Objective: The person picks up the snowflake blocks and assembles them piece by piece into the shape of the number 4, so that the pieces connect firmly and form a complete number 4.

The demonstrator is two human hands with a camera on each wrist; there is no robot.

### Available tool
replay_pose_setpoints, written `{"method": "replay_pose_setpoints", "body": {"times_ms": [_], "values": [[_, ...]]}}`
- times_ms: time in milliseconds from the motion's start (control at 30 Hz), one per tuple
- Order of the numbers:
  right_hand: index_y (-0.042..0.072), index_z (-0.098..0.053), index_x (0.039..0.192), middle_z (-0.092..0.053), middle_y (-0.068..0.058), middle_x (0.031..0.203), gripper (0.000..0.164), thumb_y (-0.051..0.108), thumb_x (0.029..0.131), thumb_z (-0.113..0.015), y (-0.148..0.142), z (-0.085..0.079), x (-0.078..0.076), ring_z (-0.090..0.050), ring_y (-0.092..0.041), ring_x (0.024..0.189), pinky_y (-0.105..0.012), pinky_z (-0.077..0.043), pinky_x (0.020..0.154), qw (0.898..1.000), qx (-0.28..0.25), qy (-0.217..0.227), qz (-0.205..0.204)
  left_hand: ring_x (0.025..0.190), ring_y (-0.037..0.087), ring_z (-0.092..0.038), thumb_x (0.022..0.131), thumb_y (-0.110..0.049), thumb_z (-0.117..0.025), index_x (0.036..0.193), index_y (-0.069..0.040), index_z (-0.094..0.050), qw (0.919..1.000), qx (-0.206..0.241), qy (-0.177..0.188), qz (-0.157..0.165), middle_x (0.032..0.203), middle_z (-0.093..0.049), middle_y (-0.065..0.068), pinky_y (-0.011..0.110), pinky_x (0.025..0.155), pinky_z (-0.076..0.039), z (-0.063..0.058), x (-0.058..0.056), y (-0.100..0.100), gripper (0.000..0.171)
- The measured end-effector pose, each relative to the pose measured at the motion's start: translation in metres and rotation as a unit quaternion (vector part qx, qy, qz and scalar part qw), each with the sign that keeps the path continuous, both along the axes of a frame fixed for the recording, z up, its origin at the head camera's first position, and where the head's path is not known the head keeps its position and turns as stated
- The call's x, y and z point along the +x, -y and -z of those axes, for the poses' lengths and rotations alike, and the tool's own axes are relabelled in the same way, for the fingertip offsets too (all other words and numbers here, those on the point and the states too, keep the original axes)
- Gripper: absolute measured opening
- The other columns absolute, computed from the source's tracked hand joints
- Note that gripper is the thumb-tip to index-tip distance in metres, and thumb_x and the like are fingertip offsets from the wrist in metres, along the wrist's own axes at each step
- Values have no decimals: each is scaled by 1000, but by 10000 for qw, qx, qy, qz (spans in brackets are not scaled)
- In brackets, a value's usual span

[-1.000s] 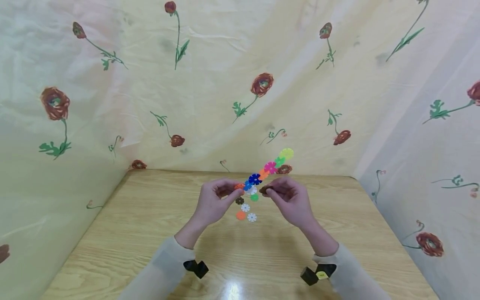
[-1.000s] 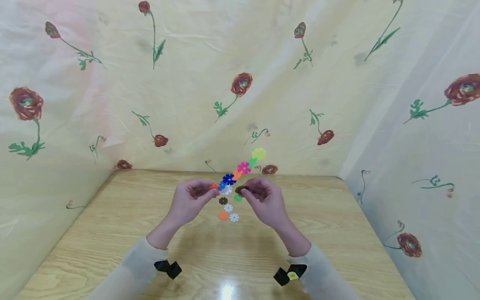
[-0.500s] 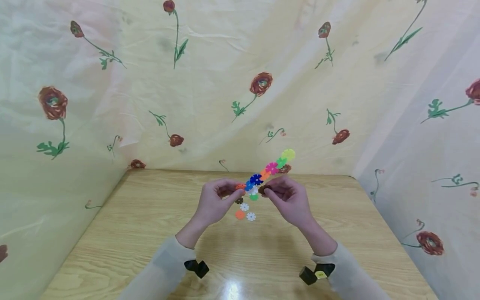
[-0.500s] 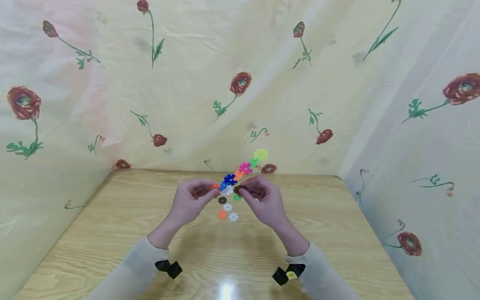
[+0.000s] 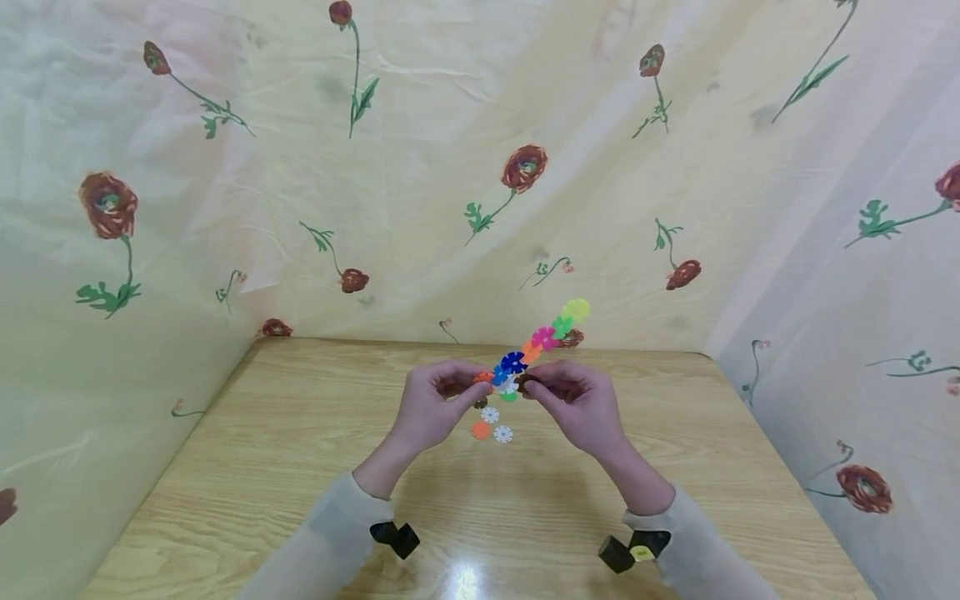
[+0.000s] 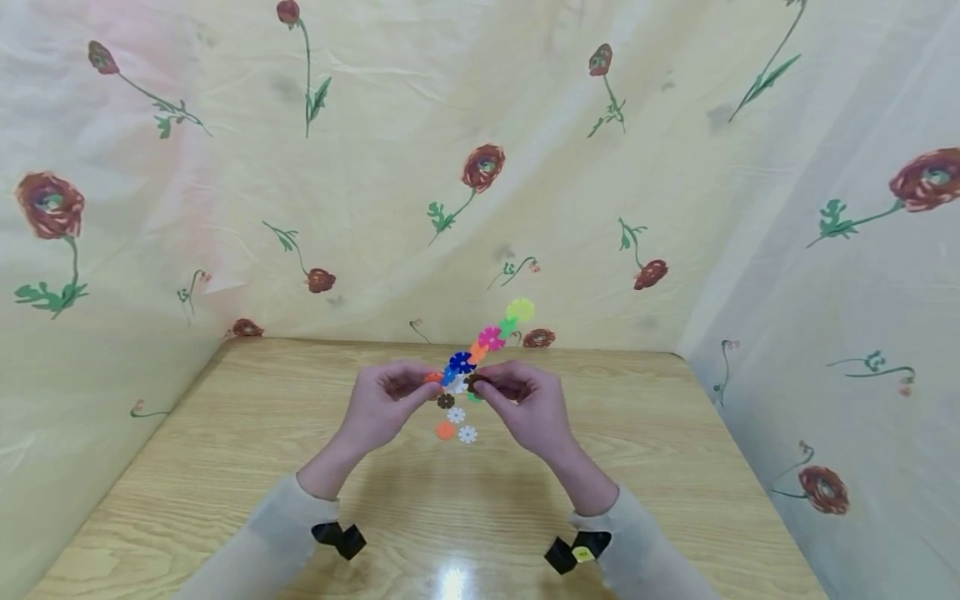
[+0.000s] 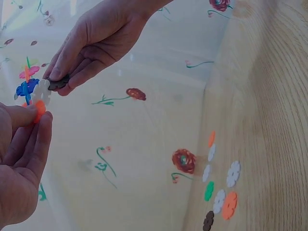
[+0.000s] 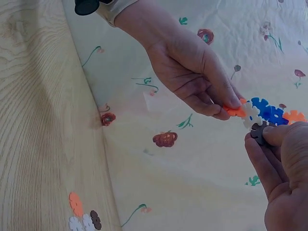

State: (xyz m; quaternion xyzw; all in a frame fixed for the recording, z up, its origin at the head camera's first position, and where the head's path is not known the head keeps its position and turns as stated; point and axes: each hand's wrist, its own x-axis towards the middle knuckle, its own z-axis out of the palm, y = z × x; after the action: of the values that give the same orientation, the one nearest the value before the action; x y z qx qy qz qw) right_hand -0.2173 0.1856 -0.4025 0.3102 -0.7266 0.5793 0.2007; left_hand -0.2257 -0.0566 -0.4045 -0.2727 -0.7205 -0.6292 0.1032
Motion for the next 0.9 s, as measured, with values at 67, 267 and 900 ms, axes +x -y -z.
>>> {"method": "replay_pose_setpoints", "body": {"times_ms": [67,267,900], "values": [[-10,-76,105,-76,-33,98,18,-18,90,-72,0,0,0,-79,-1,87,-26,-66,74,10000,30,12,12,77,6,-76,95,-6,-79,107,-2,-81,10000,26,-19,33,97,-82,16,27,77,-66,1,0,0,13],[-9,-77,101,-77,-31,96,16,-19,89,-73,-1,-1,0,-79,-1,85,-28,-66,72,9999,126,24,10,77,6,-77,94,-3,-79,105,0,-81,9998,118,-45,174,97,-81,19,30,76,-67,1,0,-1,11],[-3,-74,115,-78,-26,107,27,-12,90,-76,-3,-7,-8,-78,-4,96,-25,-65,83,9986,510,25,-102,83,27,-80,95,-4,-78,105,0,-80,9999,143,-28,-61,100,-81,18,29,86,-66,-2,1,1,10]]}}
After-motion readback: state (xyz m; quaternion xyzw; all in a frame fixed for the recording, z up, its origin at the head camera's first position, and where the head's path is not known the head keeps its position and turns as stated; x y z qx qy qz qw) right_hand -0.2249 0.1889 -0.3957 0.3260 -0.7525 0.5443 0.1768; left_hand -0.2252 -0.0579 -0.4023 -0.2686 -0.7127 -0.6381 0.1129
